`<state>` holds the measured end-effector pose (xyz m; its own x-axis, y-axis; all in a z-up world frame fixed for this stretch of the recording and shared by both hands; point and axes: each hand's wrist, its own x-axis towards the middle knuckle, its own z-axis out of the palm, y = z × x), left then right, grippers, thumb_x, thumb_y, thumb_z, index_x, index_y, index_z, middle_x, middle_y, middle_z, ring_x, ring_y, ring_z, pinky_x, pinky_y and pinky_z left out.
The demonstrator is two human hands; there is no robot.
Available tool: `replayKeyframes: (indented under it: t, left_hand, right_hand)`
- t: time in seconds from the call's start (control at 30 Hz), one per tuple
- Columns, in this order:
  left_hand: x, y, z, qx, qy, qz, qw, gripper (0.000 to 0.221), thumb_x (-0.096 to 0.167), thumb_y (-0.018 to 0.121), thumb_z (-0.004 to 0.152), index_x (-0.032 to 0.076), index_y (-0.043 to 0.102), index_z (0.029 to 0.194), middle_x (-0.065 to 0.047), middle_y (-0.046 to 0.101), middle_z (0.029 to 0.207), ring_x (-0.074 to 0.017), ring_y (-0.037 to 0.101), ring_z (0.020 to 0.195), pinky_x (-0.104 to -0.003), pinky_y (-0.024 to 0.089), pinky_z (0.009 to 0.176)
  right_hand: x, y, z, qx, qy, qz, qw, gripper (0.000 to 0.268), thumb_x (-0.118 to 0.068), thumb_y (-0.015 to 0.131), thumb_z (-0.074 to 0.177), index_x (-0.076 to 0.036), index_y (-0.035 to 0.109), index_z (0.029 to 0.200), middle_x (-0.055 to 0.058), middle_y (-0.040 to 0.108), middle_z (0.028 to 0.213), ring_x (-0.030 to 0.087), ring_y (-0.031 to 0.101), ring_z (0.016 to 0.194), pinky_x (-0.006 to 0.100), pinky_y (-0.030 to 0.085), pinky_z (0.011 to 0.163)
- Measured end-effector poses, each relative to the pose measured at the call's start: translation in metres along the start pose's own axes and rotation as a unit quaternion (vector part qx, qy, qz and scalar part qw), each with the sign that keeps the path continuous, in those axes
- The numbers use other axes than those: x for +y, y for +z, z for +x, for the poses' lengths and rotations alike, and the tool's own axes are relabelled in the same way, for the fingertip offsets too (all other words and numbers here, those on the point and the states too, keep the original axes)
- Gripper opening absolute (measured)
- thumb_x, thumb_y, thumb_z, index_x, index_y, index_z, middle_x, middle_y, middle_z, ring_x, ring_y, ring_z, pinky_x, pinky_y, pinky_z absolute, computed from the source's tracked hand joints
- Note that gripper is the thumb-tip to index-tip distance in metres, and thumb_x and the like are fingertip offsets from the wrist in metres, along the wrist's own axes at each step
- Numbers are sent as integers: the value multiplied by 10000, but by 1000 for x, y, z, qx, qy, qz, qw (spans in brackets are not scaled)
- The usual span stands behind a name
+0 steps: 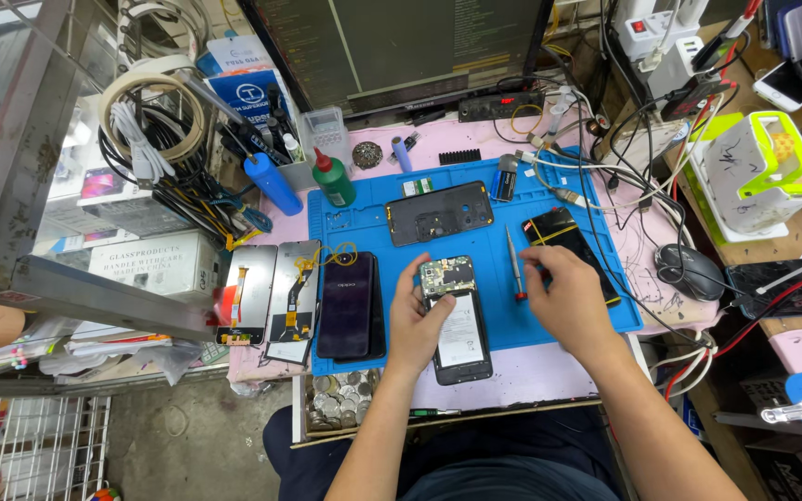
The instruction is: The person disassembles a mobile phone by removing screws and detached components on a workbench.
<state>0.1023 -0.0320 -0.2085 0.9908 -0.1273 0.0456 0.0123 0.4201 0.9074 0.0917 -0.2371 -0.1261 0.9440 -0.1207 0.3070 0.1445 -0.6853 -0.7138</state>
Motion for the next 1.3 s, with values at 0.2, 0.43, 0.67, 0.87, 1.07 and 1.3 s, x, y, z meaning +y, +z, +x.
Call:
replayKeyframes:
  t: [0.2, 0.43, 0.67, 0.87, 1.07, 1.3]
  left_hand:
    - [-1, -1, 2, -19, -14, 15, 1000, 697, -60, 626, 924, -1, 309, 1542, -152, 724, 1113, -155, 709, 979, -283, 581, 827]
    - [0, -2, 5, -18, -20, 29, 999, 729, -58, 641, 909, 6, 301, 1551, -160, 731, 1125, -163, 718, 980, -279, 588, 824]
    - [1, 2, 5, 5, -45, 62, 997, 735, -49, 657, 891, 18, 324, 1543, -165, 737, 1102, -161, 722, 943, -280, 591, 776]
    - [-4, 3, 4, 7, -31, 82, 996, 734, -49, 663, 884, 14, 338, 1539, -166, 739, 1128, -156, 712, 970, -267, 577, 789]
    - [-18, -2, 3, 7, 1, 108, 994, 762, -78, 647, 884, 2, 329, 1571, -183, 697, 1205, -162, 684, 1048, -259, 546, 867]
    - [-33, -9, 7, 27, -24, 157, 987, 800, -109, 637, 879, -19, 296, 1597, -254, 694, 1196, -234, 703, 1043, -313, 572, 845]
  right_hand:
    - [-16, 1, -9, -24, -47, -11, 999, 135, -47, 672, 909, -45, 724, 1033, 121, 722, 937, 245, 675, 661, 324, 529, 588]
    - [-6, -26, -7, 56, -5, -25, 998, 126, -26, 687, 902, -29, 737, 1018, 119, 716, 909, 222, 630, 621, 317, 488, 565]
    - [3, -83, -23, 128, -36, -28, 991, 134, 7, 678, 903, -15, 719, 1029, 104, 725, 980, 181, 679, 753, 281, 532, 657]
    - [28, -126, -83, 312, -311, -20, 897, 129, 114, 553, 831, 44, 641, 894, 163, 669, 911, 258, 671, 761, 351, 584, 735]
    - [99, -176, -112, 525, -241, 144, 803, 216, 130, 512, 930, -43, 521, 1059, 128, 565, 998, 173, 546, 719, 264, 520, 630]
    - [177, -246, -132, 549, -10, 18, 836, 237, 119, 528, 979, -37, 504, 1157, 57, 528, 1019, 101, 523, 806, 220, 482, 705]
